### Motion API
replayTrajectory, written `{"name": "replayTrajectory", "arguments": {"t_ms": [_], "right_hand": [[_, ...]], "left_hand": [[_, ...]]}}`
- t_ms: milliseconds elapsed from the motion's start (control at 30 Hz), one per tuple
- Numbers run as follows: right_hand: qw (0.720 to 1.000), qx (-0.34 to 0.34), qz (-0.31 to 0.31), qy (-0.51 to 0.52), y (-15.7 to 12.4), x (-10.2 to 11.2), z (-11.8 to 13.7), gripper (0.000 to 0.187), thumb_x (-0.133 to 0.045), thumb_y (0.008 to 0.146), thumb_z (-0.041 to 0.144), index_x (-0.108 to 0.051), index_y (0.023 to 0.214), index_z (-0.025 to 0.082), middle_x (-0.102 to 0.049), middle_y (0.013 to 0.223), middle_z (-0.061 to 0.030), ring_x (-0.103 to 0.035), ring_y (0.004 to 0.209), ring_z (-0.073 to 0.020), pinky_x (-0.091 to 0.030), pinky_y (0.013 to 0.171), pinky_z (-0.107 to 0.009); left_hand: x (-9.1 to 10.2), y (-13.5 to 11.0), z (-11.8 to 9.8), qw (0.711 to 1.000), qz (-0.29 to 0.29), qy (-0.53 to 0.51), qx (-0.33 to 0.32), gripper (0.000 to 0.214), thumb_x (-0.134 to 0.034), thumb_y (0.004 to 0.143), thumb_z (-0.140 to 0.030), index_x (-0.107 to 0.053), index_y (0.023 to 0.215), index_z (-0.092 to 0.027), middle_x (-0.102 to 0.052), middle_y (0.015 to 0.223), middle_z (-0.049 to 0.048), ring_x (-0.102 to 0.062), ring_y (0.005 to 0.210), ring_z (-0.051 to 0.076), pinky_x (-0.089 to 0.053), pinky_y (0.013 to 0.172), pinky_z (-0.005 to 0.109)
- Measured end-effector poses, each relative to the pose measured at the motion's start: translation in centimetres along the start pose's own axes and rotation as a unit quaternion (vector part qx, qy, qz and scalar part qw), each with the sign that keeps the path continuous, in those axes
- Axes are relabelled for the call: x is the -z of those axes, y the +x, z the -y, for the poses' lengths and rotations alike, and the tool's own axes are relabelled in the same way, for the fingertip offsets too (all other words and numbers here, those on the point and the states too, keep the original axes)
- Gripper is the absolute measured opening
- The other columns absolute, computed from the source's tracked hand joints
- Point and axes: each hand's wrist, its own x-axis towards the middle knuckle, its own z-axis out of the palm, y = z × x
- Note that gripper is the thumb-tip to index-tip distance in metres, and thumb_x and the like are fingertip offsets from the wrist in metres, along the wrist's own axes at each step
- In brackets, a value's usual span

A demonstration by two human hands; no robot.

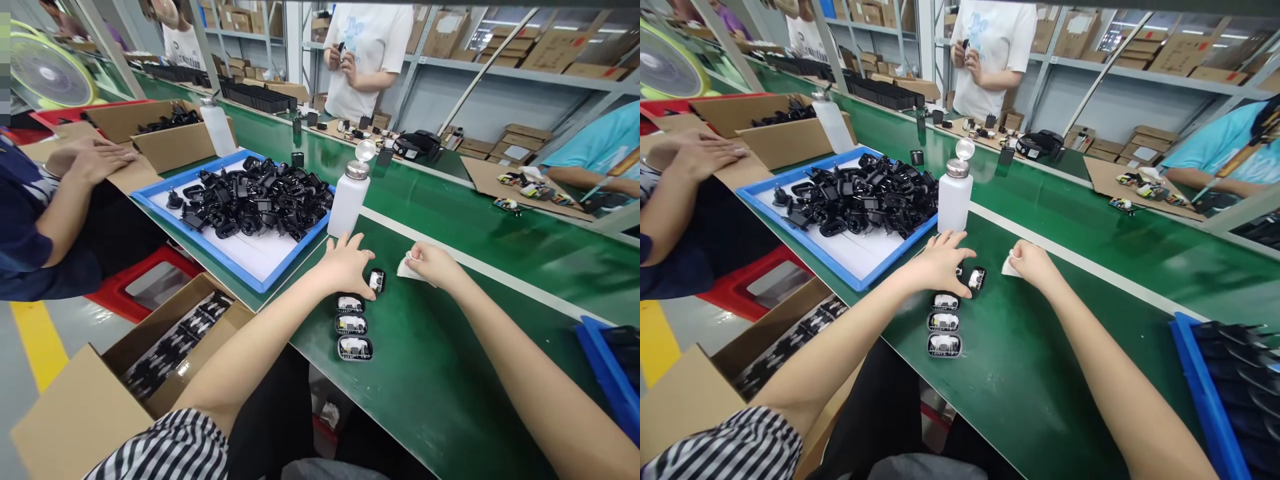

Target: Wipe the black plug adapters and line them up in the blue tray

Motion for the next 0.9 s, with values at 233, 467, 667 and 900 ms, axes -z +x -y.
{"name": "replayTrajectory", "arguments": {"t_ms": [233,467,667,900], "right_hand": [[0.959,0.203,-0.149,0.13,-5.1,-3.6,2.9,0.029,-0.032,0.077,0.029,-0.046,0.1,0.018,-0.055,0.092,-0.0067,-0.053,0.076,-0.0216,-0.042,0.06,-0.03],[0.959,0.212,-0.045,0.184,-6.6,-2.6,2.4,0.028,-0.034,0.074,0.037,-0.052,0.091,0.024,-0.055,0.095,-0.0042,-0.051,0.084,-0.0233,-0.043,0.067,-0.034],[0.943,0.029,0.163,0.288,-3.9,1.8,0.0,0.049,-0.044,0.061,0.054,-0.047,0.097,0.02,-0.059,0.083,-0.0063,-0.055,0.068,-0.025,-0.047,0.055,-0.033],[0.994,0.091,-0.002,0.055,-2.6,1.3,-0.7,0.075,-0.041,0.058,0.054,-0.031,0.117,0.009,-0.034,0.118,-0.0186,-0.032,0.106,-0.0328,-0.035,0.083,-0.045]], "left_hand": [[-1.4,1.5,0.4,0.999,0.037,0.003,0.01,0.06,-0.06,0.043,-0.053,-0.054,0.095,-0.023,-0.005,0.134,0.0095,0.002,0.118,0.036,-0.007,0.085,0.061],[-1.8,0.9,0.0,1.0,0.02,0.004,0.006,0.058,-0.055,0.047,-0.054,-0.054,0.096,-0.022,-0.006,0.134,0.0095,0.002,0.118,0.036,-0.007,0.085,0.061],[0.7,-1.3,2.5,0.994,-0.082,0.009,0.072,0.057,-0.058,0.054,-0.043,-0.045,0.106,-0.022,-0.031,0.124,0.0089,-0.025,0.114,0.029,-0.025,0.089,0.048],[3.2,-3.3,9.6,0.927,-0.188,0.07,0.317,0.048,-0.056,0.062,-0.03,-0.042,0.107,-0.022,-0.047,0.103,0.0069,-0.052,0.085,0.02,-0.042,0.07,0.028]]}}
